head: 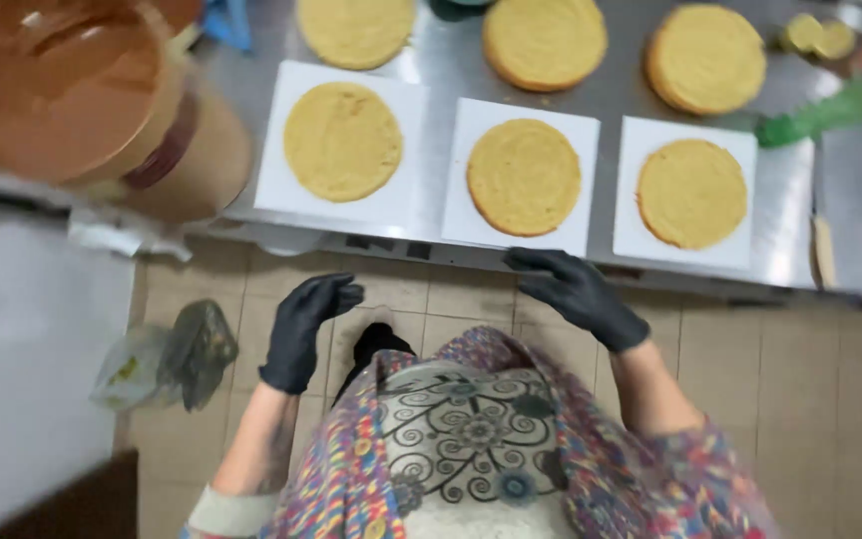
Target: Applying syrup and spreading dulce de leche frosting onto cake layers.
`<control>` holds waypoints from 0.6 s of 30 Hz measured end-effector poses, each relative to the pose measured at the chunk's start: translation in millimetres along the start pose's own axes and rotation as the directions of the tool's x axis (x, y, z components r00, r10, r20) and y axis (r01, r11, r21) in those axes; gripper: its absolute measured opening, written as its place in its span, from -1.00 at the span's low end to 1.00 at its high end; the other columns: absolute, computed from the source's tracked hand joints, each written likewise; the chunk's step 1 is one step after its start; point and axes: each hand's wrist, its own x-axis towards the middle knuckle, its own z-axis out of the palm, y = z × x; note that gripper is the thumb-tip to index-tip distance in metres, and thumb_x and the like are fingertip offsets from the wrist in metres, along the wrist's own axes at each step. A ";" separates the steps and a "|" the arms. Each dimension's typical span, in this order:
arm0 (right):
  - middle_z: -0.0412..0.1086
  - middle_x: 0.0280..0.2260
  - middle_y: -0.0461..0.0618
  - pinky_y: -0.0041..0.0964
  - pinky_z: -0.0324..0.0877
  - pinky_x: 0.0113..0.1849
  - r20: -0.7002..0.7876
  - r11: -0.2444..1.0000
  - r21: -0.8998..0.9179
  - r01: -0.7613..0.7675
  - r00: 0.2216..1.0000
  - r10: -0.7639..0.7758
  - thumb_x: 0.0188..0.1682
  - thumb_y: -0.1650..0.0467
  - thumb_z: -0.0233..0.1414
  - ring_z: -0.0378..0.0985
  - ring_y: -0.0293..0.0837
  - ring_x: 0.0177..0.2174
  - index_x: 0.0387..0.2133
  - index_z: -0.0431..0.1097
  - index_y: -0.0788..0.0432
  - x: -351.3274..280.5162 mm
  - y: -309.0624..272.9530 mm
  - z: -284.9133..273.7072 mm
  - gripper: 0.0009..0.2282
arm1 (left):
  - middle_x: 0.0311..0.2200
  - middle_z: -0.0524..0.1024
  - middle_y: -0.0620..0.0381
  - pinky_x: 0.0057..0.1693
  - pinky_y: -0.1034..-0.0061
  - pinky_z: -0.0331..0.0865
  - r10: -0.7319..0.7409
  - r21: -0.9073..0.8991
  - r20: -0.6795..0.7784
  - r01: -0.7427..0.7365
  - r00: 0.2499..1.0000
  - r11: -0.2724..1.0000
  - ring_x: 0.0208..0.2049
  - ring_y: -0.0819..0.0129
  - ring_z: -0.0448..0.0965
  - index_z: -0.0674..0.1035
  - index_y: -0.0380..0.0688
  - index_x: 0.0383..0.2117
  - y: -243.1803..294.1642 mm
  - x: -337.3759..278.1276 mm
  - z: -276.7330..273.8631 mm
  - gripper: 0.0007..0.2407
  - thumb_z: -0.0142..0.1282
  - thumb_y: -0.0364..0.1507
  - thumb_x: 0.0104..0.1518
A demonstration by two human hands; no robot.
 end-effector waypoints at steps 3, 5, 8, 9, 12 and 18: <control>0.46 0.10 -0.02 -0.22 0.48 0.02 0.073 0.993 0.086 0.080 0.994 -0.087 0.02 0.31 0.12 0.57 -0.15 0.01 0.15 0.34 0.15 27.5 -7.9 14.8 -0.58 | -0.12 0.64 -0.08 0.16 0.31 0.48 -0.012 0.071 -0.055 0.016 0.998 0.997 -0.04 0.20 0.66 0.57 -0.33 0.02 20.3 24.9 -26.5 -0.67 -0.09 -0.30 0.36; 0.49 0.05 0.04 -0.17 0.45 0.05 0.040 0.960 -0.122 0.253 0.967 -0.250 0.01 0.34 0.19 0.56 -0.07 0.04 0.13 0.41 0.18 37.8 -5.3 24.7 -0.59 | -0.12 0.64 -0.08 0.14 0.27 0.49 -0.040 0.027 -0.058 0.042 0.997 0.999 -0.05 0.19 0.65 0.56 -0.31 0.04 25.1 43.2 -43.4 -0.67 -0.10 -0.30 0.36; 0.50 0.04 0.02 -0.19 0.44 0.01 -0.063 0.966 -0.229 0.118 0.989 -0.135 -0.02 0.32 0.19 0.56 -0.07 0.02 0.11 0.40 0.14 37.2 -21.5 23.5 -0.59 | -0.11 0.64 -0.07 0.18 0.29 0.48 -0.021 0.046 0.042 0.020 0.999 0.999 -0.04 0.20 0.66 0.56 -0.33 0.03 38.1 78.1 -51.3 -0.67 -0.07 -0.30 0.35; 0.50 0.04 0.02 -0.19 0.44 0.01 -0.063 0.965 -0.232 0.121 0.988 -0.139 -0.02 0.32 0.19 0.56 -0.07 0.02 0.11 0.40 0.14 39.0 -24.8 19.1 -0.59 | -0.11 0.64 -0.07 0.18 0.29 0.48 -0.017 0.044 0.042 0.015 0.999 0.999 -0.04 0.20 0.66 0.56 -0.33 0.03 43.0 87.4 -50.3 -0.67 -0.07 -0.30 0.35; 0.50 0.00 0.01 -0.21 0.45 -0.02 -0.130 0.965 -0.261 0.007 0.991 -0.042 -0.06 0.30 0.20 0.56 -0.09 0.00 0.10 0.42 0.08 48.3 -36.3 1.1 -0.58 | -0.14 0.66 -0.08 0.16 0.31 0.47 -0.043 0.096 0.112 0.032 0.993 0.995 -0.06 0.20 0.66 0.59 -0.34 0.02 54.1 111.6 -47.3 -0.67 -0.06 -0.30 0.36; 0.53 0.00 -0.02 -0.19 0.45 -0.05 -0.268 0.922 -0.388 -0.009 0.958 -0.103 -0.03 0.27 0.19 0.57 -0.12 -0.05 0.04 0.48 0.06 148.5 -60.2 -89.8 -0.64 | -0.18 0.66 -0.07 0.13 0.28 0.48 -0.064 0.008 0.060 0.064 0.996 0.998 -0.09 0.19 0.67 0.60 -0.34 -0.01 59.7 149.2 -32.0 -0.67 -0.05 -0.30 0.34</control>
